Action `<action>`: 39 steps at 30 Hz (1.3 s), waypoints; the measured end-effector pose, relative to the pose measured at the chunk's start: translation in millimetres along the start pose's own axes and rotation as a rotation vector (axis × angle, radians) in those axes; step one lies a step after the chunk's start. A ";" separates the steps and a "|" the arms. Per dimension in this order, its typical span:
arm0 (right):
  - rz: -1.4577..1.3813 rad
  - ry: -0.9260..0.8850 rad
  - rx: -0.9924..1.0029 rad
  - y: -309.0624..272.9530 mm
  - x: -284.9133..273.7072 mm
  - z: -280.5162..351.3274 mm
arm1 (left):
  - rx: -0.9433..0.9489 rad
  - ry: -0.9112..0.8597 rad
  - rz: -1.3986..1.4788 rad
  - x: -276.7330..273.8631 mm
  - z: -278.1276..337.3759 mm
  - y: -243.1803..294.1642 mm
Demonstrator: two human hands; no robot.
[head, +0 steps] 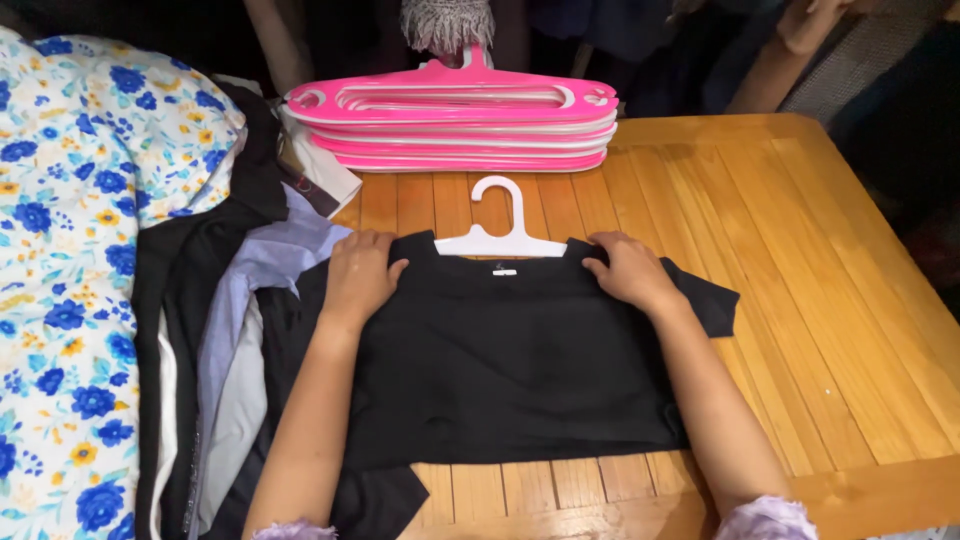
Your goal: The person folds a black t-shirt on a wooden table and places it on a white hanger. They smooth the shirt and then pick up a floral-patterned shirt from a pile of clothes to begin folding it.
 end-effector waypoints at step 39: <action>-0.057 0.301 -0.675 -74.0 81.1 121.3 | -0.035 0.492 0.198 -55.9 10.7 5.8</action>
Point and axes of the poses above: each hand's wrist, its own z-axis away from the middle knuckle, its own x-axis out of the palm, y = z × x, the point moved 6 cm from there along -z, towards the middle knuckle, and after that the axes turned 6 degrees about -y, right-handed, at the moved point
